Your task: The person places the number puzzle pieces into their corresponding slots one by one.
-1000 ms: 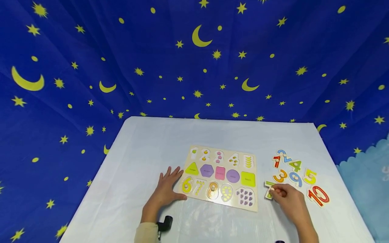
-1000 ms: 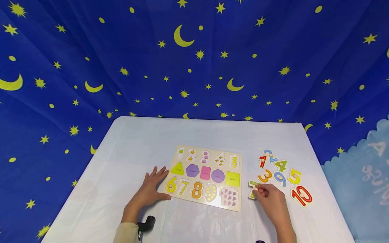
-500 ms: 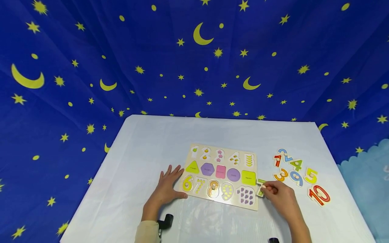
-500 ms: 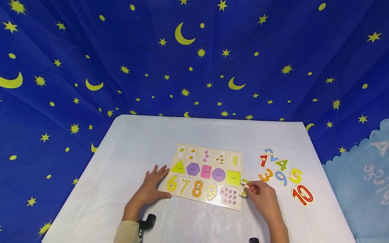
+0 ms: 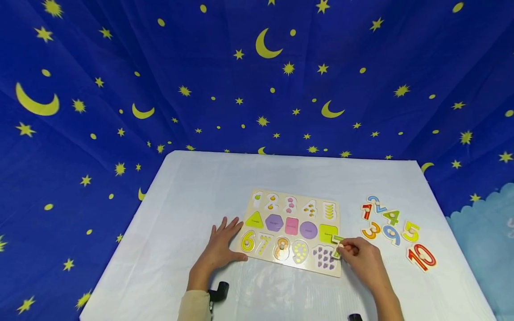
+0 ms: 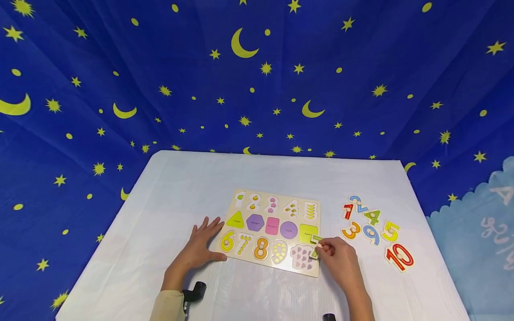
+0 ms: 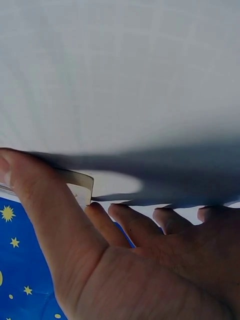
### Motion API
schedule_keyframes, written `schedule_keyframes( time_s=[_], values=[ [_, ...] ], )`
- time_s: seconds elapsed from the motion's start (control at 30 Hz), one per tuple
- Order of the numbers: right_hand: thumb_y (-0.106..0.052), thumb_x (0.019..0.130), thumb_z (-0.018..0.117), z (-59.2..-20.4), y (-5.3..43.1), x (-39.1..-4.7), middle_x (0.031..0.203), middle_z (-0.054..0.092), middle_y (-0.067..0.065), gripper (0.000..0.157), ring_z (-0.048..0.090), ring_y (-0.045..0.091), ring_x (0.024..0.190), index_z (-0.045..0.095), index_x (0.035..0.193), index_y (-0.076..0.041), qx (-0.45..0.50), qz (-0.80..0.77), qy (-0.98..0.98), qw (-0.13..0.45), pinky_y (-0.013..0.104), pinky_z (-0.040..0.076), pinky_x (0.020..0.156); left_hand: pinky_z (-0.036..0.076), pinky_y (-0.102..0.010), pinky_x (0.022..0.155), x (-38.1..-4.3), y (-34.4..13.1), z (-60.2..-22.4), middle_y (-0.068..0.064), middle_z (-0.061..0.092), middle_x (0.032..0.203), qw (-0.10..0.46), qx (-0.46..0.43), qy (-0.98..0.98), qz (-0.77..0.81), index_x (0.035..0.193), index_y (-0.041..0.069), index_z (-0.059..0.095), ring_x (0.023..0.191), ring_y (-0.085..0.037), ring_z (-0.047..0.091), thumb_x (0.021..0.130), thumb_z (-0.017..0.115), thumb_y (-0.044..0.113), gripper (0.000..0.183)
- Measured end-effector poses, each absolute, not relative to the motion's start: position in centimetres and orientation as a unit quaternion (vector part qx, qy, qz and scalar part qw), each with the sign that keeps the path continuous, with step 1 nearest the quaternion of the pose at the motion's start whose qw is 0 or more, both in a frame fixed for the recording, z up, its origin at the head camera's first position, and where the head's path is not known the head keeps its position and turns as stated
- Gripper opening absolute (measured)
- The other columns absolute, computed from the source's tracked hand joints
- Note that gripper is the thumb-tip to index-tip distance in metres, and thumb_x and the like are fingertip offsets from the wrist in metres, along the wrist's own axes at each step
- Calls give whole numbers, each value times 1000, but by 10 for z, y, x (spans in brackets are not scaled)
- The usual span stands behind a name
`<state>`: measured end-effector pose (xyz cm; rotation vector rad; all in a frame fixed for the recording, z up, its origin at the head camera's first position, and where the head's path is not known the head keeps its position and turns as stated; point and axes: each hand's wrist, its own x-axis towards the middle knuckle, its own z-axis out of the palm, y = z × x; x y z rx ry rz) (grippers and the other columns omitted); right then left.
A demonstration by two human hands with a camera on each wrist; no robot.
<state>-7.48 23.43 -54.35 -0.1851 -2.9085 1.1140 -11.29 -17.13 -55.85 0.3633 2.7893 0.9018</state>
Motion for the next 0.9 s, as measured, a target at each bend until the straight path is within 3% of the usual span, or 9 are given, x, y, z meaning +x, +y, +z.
schedule_keyframes(
  time_s=[0.9],
  values=[
    [-21,79,79,-548,199,-78,73,57,-5,17,51,12,66,72,91,-12,-41,358,-933,4,25,43,57,-1,-57,113,-113,-172,-559,0,29,155,93,126,938,309,148,17,41,145,-30,7,61,89,44,103]
  ],
)
